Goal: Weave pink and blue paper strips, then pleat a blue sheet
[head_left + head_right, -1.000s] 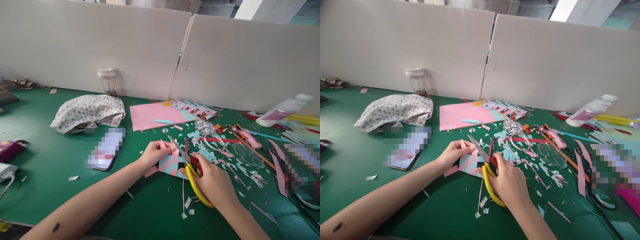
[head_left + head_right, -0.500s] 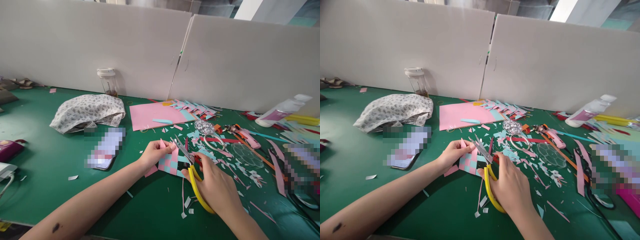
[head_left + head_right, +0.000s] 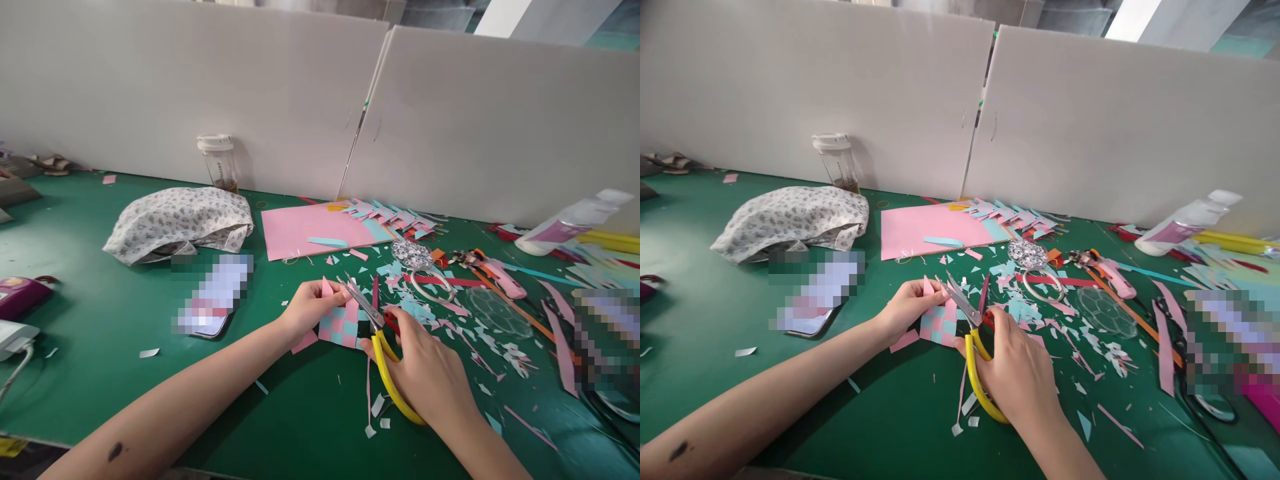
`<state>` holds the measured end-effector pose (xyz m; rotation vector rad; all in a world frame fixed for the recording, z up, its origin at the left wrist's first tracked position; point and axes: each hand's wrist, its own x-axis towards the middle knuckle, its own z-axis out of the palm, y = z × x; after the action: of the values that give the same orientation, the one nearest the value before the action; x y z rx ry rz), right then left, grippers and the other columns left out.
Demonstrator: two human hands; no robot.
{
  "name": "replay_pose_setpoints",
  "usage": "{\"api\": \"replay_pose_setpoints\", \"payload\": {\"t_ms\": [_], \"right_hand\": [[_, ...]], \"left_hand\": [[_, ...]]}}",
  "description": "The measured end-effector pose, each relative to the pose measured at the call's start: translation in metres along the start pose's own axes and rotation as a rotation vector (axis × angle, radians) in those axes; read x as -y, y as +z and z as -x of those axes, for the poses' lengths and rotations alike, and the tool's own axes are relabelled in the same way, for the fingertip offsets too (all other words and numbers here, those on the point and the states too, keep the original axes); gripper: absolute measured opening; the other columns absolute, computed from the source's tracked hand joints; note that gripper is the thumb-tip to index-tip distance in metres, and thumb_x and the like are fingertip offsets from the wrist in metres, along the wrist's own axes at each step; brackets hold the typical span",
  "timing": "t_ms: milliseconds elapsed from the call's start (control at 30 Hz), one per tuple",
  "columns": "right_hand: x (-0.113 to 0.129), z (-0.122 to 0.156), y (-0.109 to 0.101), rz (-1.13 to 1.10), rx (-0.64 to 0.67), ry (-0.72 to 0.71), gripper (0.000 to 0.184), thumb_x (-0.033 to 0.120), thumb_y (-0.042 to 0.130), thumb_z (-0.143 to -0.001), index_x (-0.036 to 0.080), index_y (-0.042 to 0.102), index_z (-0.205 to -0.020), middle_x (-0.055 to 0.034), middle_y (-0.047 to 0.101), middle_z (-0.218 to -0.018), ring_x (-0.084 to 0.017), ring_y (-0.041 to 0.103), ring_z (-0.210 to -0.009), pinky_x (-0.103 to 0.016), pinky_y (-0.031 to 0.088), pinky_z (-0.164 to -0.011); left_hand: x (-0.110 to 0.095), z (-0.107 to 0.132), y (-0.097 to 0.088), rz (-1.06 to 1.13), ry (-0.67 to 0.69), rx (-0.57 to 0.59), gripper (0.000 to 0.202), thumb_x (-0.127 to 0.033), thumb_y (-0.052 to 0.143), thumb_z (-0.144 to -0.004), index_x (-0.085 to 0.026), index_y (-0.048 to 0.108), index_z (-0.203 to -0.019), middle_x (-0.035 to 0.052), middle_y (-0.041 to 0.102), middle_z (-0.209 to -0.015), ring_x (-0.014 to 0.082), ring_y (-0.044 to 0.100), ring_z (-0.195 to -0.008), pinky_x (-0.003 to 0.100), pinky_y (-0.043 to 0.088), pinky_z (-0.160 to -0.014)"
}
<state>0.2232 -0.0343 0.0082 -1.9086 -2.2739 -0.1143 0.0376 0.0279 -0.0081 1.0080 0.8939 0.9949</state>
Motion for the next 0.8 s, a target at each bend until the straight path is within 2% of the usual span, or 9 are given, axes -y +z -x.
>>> {"api": "replay_pose_setpoints", "payload": {"t_ms": [633,800], "right_hand": [[-0.0032,-0.0051,-0.0035,0.002,0.003,-0.03,0.043,0.049,0.041,-0.082,0.016,0.048,-0.108,-0.0074,0.068,-0.077,-0.022,0.064,-0.057,-0.028,0.041,-0.043],[-0.0061,-0.0061,-0.004,0.0,-0.015,-0.043,0.044,0.05,0.042,-0.082,0.016,0.049,-0.109,-0.0085,0.069,-0.081,-0.023,0.064,-0.057,-0.028,0.041,-0.042]], "left_hand": [[-0.0014,0.0008,-0.0011,-0.002,0.008,0.027,0.03,-0.042,0.069,-0.068,-0.013,0.065,-0.072,0.0038,0.062,-0.073,0.0109,0.053,-0.066,0.024,0.04,-0.063],[-0.0012,0.0002,-0.0012,0.011,0.001,0.028,0.029,-0.042,0.07,-0.068,-0.013,0.065,-0.074,0.0029,0.062,-0.073,0.0103,0.053,-0.065,0.024,0.04,-0.063]]}}
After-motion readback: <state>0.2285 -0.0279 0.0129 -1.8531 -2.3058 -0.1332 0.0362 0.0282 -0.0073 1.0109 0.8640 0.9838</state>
